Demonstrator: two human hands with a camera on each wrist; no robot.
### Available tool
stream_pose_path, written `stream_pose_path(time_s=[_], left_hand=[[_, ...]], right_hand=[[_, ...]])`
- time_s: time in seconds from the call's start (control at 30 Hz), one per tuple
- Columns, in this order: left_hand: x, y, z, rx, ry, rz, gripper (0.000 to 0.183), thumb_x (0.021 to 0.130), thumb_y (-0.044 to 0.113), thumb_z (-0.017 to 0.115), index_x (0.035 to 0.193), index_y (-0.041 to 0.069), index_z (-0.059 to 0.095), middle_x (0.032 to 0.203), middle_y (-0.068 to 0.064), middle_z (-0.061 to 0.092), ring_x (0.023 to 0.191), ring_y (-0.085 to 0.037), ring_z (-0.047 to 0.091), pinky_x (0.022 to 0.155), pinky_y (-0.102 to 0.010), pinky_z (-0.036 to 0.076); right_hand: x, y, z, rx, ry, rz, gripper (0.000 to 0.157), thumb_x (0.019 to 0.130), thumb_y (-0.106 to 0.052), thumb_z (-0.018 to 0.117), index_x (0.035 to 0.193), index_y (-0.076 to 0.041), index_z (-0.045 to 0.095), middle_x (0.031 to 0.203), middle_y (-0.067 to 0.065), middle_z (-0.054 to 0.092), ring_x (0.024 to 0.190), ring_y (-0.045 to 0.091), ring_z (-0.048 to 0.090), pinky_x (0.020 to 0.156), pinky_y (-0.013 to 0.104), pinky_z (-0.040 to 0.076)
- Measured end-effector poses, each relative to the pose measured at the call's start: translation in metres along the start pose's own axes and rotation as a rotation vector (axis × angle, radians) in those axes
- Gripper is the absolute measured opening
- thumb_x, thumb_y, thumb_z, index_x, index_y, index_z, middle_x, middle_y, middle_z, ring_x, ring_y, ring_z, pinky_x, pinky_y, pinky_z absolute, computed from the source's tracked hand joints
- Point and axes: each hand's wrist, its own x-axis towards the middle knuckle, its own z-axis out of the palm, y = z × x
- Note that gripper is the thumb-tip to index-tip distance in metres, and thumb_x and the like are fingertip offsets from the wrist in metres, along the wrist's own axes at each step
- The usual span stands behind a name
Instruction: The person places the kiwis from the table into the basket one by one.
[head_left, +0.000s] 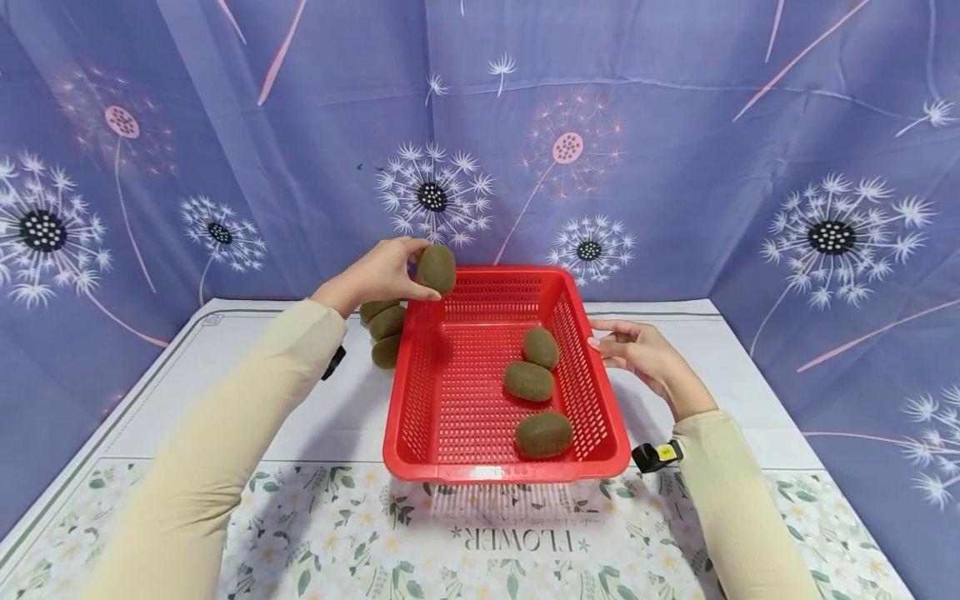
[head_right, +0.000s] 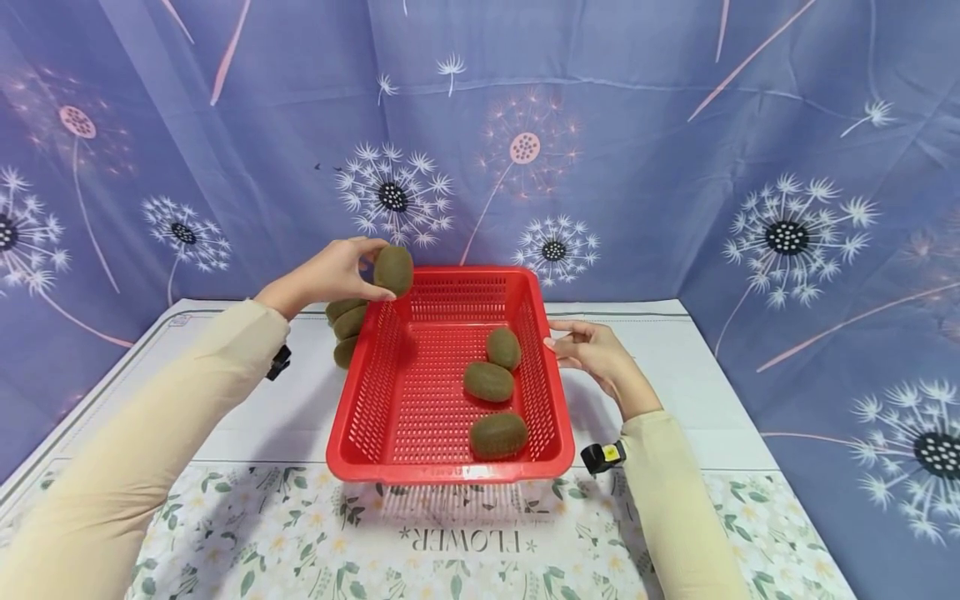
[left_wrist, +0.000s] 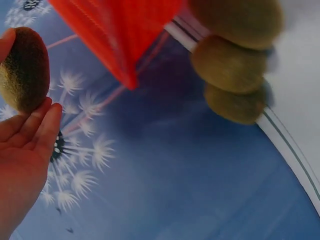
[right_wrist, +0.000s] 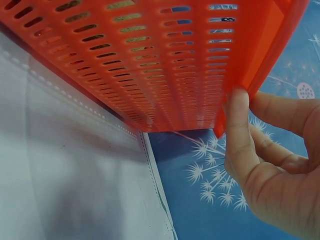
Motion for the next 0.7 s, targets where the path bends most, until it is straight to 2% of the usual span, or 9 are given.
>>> stream_pose_path(time_s=[0.3, 0.53, 0.7], left_hand=[[0.031, 0.031, 0.008, -0.074, 0.04, 0.001, 0.066, 0.073, 0.027, 0.083, 0.128, 0.003, 0.055, 0.099, -0.009, 0.064, 0.088, -0.022, 0.056, 0.083, -0.036, 0.046], [0.051, 0.049, 0.025, -0.176, 0.076, -0.03, 0.062, 0.073, 0.023, 0.084, 0.126, 0.002, 0.058, 0.099, -0.01, 0.066, 0.089, -0.019, 0.059, 0.085, -0.031, 0.047], [0.06, 0.054, 0.041, -0.178, 0.078, -0.064, 0.058, 0.072, 0.025, 0.084, 0.118, 0.0, 0.061, 0.095, -0.011, 0.067, 0.087, -0.021, 0.059, 0.08, -0.03, 0.048]], right_hand=[[0.001, 0.002, -0.001, 0.01, -0.009, -0.005, 0.057, 0.093, -0.002, 0.059, 0.14, 0.016, 0.032, 0.088, -0.003, 0.067, 0.08, 0.007, 0.065, 0.075, 0.025, 0.055], [0.001, 0.004, -0.001, 0.001, 0.003, -0.007, 0.057, 0.093, -0.004, 0.061, 0.14, 0.014, 0.035, 0.09, -0.004, 0.067, 0.08, 0.007, 0.066, 0.075, 0.025, 0.055], [0.001, 0.003, -0.001, -0.023, 0.01, -0.007, 0.055, 0.093, -0.006, 0.062, 0.141, 0.01, 0.039, 0.087, -0.002, 0.063, 0.077, 0.008, 0.066, 0.075, 0.026, 0.055]])
